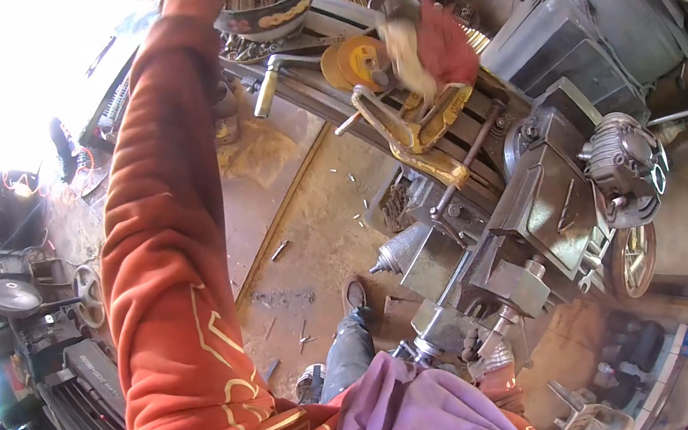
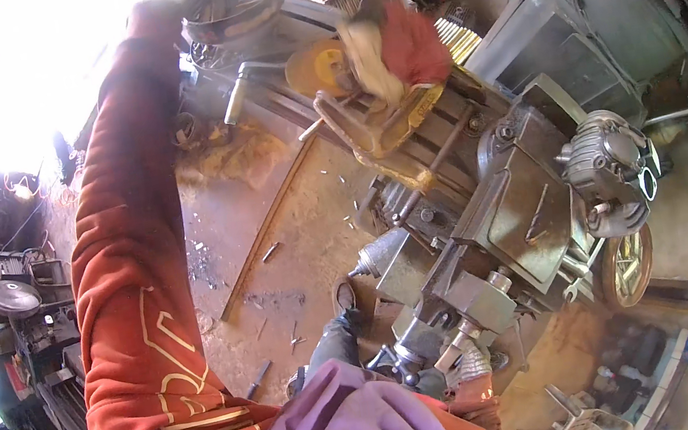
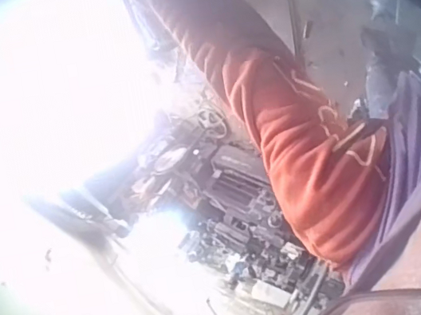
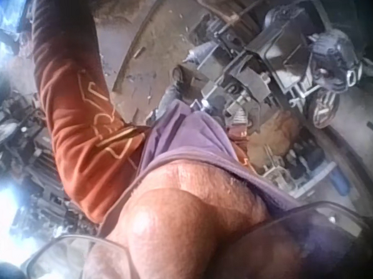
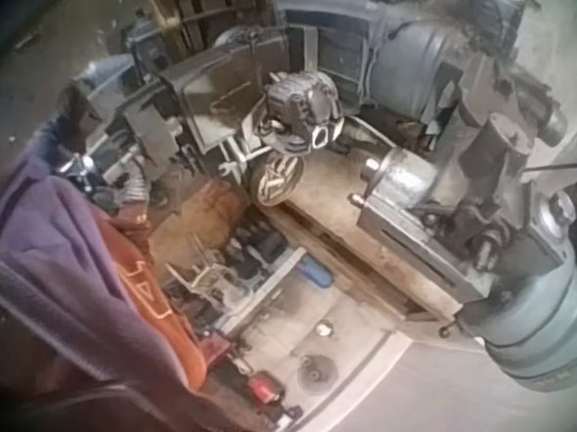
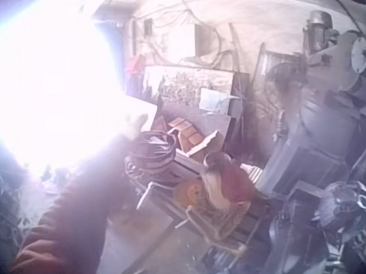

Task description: The person sits on the floor and sorts through various metal bolts, nuts, and tool bits, moving them between different metal containers and placing them onto the ground.

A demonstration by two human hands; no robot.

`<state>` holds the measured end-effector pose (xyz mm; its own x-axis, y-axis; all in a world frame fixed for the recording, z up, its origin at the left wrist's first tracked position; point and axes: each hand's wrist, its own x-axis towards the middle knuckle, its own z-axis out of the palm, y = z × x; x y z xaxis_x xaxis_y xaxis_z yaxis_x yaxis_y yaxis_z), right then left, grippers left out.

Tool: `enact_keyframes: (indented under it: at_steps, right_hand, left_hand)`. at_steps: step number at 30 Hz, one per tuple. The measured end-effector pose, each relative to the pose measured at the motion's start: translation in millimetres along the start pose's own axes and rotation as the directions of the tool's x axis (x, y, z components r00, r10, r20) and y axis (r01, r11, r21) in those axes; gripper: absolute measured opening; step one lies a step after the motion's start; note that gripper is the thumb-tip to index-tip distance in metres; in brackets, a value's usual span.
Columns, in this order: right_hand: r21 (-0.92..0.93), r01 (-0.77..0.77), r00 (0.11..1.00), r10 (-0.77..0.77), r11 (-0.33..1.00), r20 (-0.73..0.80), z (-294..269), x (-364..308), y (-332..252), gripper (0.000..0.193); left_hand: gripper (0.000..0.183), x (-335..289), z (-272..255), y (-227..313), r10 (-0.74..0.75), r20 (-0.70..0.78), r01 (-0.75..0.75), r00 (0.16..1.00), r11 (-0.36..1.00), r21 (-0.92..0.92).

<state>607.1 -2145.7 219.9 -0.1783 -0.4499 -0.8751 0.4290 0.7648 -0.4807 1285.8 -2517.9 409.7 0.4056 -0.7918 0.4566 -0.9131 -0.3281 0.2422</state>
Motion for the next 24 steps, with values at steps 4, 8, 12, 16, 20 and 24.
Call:
enact_keyframes:
  at_steps: [4, 8, 12, 16, 20, 24]
  right_hand:
    - [0.017, 0.064, 0.998, -0.064, 0.998, -0.006, -9.7, 10.8, 12.6, 0.011]
    - [0.074, 0.1, 0.995, -0.097, 0.992, -0.031, -43.4, 34.9, 21.4, 0.01]
    - [0.076, 0.066, 0.998, -0.065, 0.995, -0.02, -47.2, 40.1, 26.9, 0.01]
    - [0.08, 0.076, 0.997, -0.074, 0.994, -0.021, -26.5, 26.5, 26.9, 0.011]
    - [0.079, 0.061, 0.998, -0.059, 0.995, -0.032, -19.1, 26.2, 29.8, 0.012]
    - [0.144, 0.049, 0.994, -0.062, 0.988, 0.091, -13.3, 13.5, 14.9, 0.015]
  left_hand:
    - [0.054, -4.8, 10.4, -24.6, -0.169, 0.088, 0.171, 0.982, 0.985, -0.024]
    - [0.061, -17.8, -2.4, 19.8, -0.339, 0.246, 0.338, 0.908, 0.94, 0.049]
    - [0.06, -9.5, -15.3, 8.1, -0.245, 0.276, 0.201, 0.929, 0.963, 0.177]
    - [0.057, -7.7, -23.6, -2.9, -0.224, 0.26, 0.178, 0.939, 0.966, 0.19]
    - [0.053, -5.8, -23.8, -6.1, -0.187, 0.26, 0.153, 0.947, 0.978, 0.144]
    - [0.05, 9.0, -23.5, 8.2, -0.117, 0.297, 0.11, 0.948, 0.993, 0.041]
